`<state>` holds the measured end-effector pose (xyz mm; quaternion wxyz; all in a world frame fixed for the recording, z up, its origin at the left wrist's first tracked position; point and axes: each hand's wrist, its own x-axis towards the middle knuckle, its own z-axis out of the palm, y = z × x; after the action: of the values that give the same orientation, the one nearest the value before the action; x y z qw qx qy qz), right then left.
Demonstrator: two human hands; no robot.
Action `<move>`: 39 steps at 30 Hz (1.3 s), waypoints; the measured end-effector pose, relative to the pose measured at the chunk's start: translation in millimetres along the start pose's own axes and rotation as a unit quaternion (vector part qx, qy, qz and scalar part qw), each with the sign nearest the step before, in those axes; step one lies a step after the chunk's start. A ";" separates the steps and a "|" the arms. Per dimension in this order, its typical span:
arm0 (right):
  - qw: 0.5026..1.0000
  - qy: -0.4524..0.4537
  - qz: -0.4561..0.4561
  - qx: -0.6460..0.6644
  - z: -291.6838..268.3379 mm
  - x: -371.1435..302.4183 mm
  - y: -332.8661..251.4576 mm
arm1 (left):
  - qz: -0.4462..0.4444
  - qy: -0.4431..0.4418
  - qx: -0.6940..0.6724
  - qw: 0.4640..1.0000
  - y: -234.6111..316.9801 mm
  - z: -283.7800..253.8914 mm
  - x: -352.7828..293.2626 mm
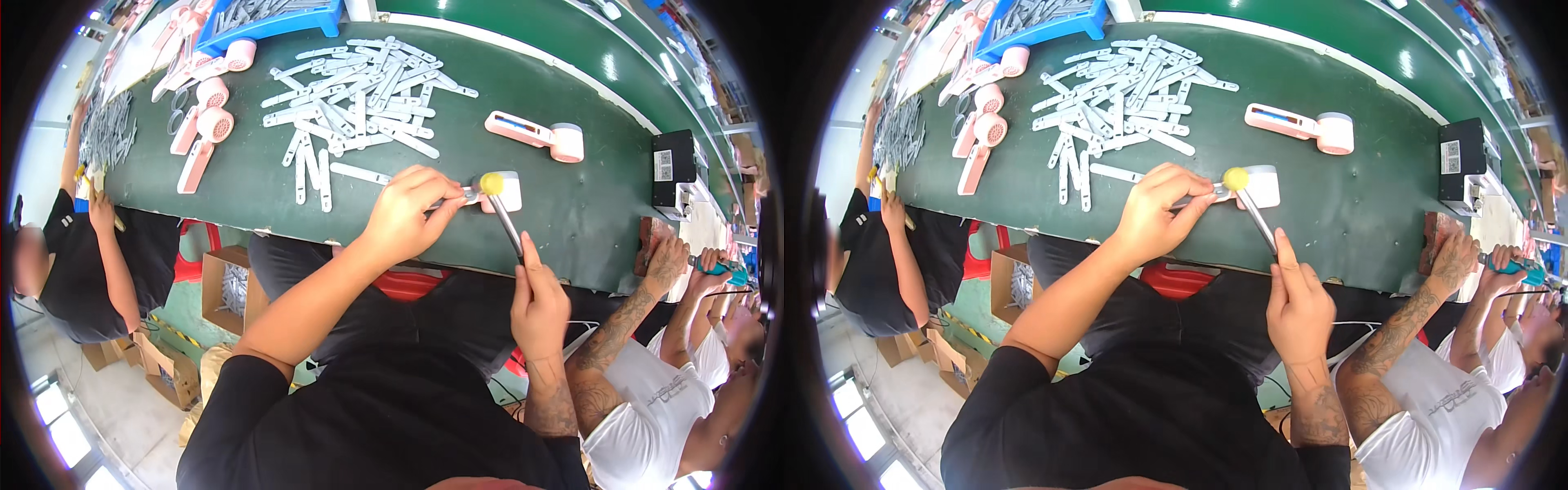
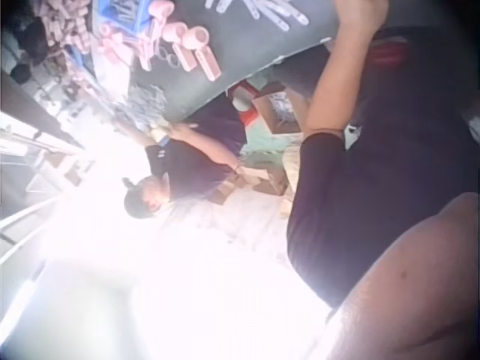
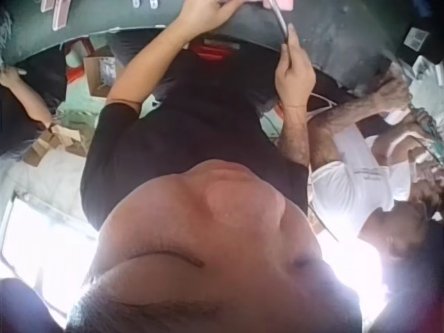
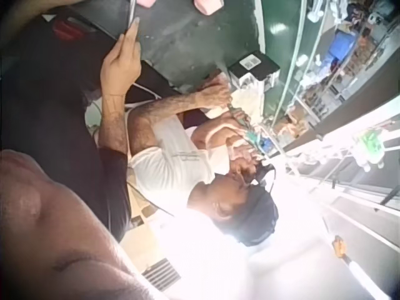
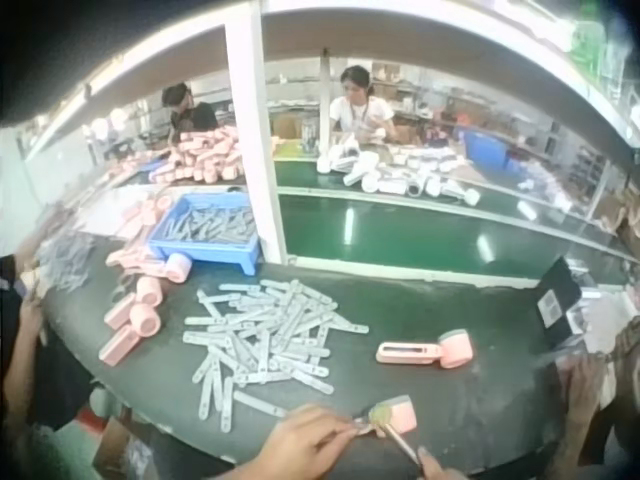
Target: Assembling plastic handheld fan components and metal clips using a small hammer.
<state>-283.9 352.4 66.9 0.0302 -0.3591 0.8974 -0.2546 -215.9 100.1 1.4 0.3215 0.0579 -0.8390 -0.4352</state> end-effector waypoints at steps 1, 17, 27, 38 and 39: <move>1.000 -0.001 -0.002 -0.001 -1.7 0.1 -1.4 | 0.000 0.002 0.000 1.000 0.1 -0.9 -1.0; 0.986 0.112 -0.098 0.068 -0.5 1.4 -17.5 | 0.009 -0.009 0.141 0.990 -10.9 -32.5 -16.7; 0.998 -0.027 -0.063 -0.007 6.5 0.6 -14.1 | -0.015 -0.033 0.110 0.993 -14.9 -32.2 -19.8; 0.994 -0.033 -0.101 -0.016 9.9 5.8 -42.0 | -0.100 -0.023 0.096 0.990 -16.0 -30.2 -21.0; 0.992 -0.072 -0.098 -0.033 8.3 6.0 -40.1 | -0.087 -0.011 0.096 0.991 -14.6 -29.4 -20.9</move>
<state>-261.1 320.3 79.7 0.0579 -0.4638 0.8612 -0.1995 -184.7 78.7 -7.8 0.2662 0.1567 -0.8721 -0.3796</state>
